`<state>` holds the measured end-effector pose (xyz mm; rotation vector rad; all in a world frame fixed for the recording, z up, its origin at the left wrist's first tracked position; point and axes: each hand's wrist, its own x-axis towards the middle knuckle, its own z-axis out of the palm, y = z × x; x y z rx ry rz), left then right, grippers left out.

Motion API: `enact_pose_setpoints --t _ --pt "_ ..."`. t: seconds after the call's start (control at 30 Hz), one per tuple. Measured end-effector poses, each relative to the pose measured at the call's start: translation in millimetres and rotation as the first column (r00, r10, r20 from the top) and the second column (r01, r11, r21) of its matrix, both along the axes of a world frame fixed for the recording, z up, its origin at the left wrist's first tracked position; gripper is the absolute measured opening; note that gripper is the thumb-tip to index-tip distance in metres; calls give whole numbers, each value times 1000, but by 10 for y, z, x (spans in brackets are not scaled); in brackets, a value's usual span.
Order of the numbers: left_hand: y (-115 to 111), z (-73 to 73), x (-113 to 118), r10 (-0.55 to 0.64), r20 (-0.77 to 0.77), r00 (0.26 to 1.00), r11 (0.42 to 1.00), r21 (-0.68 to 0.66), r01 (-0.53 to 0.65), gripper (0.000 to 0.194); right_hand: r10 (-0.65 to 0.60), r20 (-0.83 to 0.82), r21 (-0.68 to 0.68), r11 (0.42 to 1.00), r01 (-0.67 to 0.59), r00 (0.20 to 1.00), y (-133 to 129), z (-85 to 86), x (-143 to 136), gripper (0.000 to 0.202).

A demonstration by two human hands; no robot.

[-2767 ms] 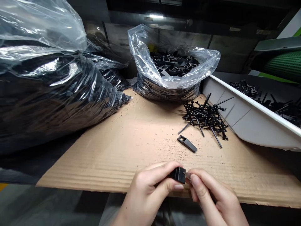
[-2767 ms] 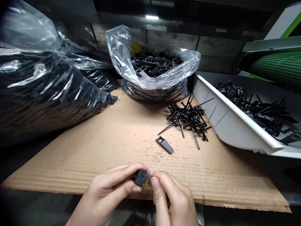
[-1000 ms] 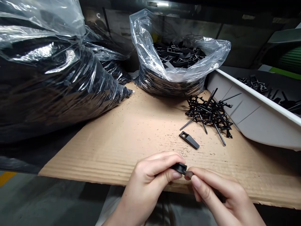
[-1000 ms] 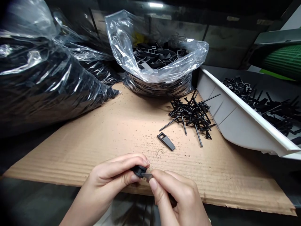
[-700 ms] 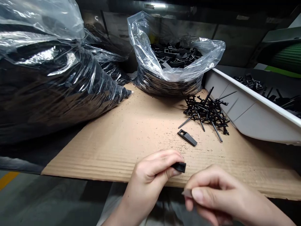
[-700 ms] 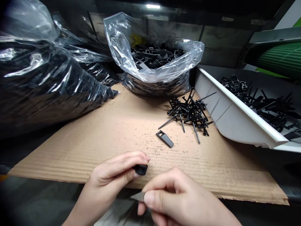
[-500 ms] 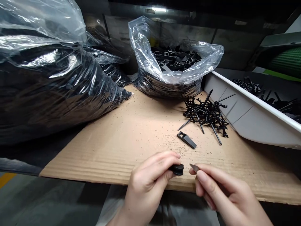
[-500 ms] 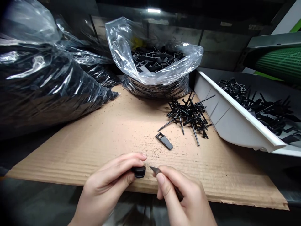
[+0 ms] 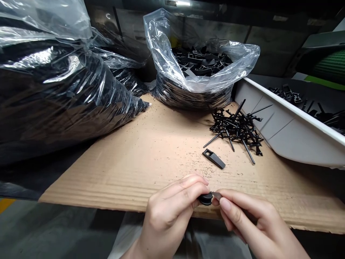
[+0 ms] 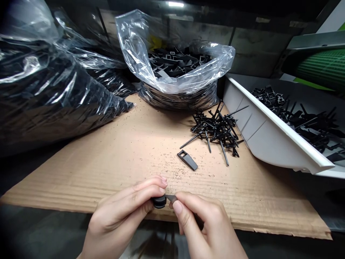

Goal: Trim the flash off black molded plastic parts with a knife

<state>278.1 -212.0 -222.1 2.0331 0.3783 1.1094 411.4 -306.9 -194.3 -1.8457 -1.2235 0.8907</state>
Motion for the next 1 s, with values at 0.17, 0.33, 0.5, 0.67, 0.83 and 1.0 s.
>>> enact_pose_setpoints --t 0.17,0.33,0.5,0.67,0.83,1.0 --pt "25 51 -5 -44 -4 999 998 -39 43 33 198 -137 -93 973 -211 971 98 110 170 33" --pt "30 73 0 -96 -7 995 987 -133 94 30 378 -441 -131 870 -476 814 184 172 347 29" --pt "12 49 10 19 -4 1000 995 -93 -19 30 263 -525 -186 893 -410 810 38 207 249 31" --pt "-9 2 -10 22 -3 1000 993 120 -21 29 -23 -166 -43 999 16 986 -107 72 131 35" --pt "2 -21 -33 -56 39 998 984 172 49 23 42 -191 72 997 -28 981 -99 -51 70 29" --pt "1 -17 -47 -81 54 995 995 67 78 22 -83 -357 83 989 120 931 -67 -45 -65 27"
